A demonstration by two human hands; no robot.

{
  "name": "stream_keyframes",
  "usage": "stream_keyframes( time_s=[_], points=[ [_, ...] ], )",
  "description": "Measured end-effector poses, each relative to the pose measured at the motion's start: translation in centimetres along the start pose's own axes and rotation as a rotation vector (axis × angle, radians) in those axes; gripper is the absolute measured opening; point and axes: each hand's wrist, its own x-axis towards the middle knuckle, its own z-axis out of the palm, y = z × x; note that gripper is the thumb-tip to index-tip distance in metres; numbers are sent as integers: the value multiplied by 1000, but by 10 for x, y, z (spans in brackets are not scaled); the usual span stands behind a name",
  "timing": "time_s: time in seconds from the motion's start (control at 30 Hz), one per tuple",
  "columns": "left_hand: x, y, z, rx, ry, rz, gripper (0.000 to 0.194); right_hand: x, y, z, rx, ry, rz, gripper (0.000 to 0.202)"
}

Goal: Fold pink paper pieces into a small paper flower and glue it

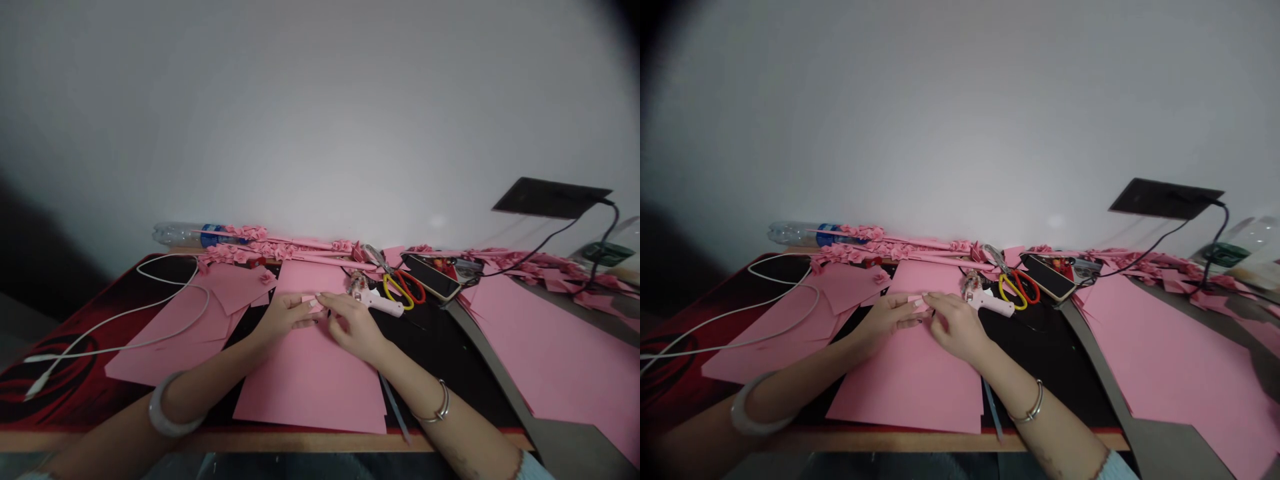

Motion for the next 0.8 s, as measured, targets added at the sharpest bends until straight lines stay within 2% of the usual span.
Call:
stream_keyframes(
  time_s=[0.13,0.23,0.33,0.43,0.6,0.8],
  points=[
    [0,0,0,-2,-12,22,39,0,0,1,14,-11,18,50],
    [0,2,1,46,-5,13,40,1,-2,0,55,11,91,44],
    [0,3,3,112,-16,11,40,2,-5,-2,98,36,210,28],
    [-1,1,5,156,-104,9,36,5,-7,-4,96,20,269,12],
    [-2,-4,5,213,-200,-19,27,6,-8,-1,152,-131,310,26],
    [-2,-2,5,272,-235,-35,23,4,-8,1,203,-163,318,24]
  ],
)
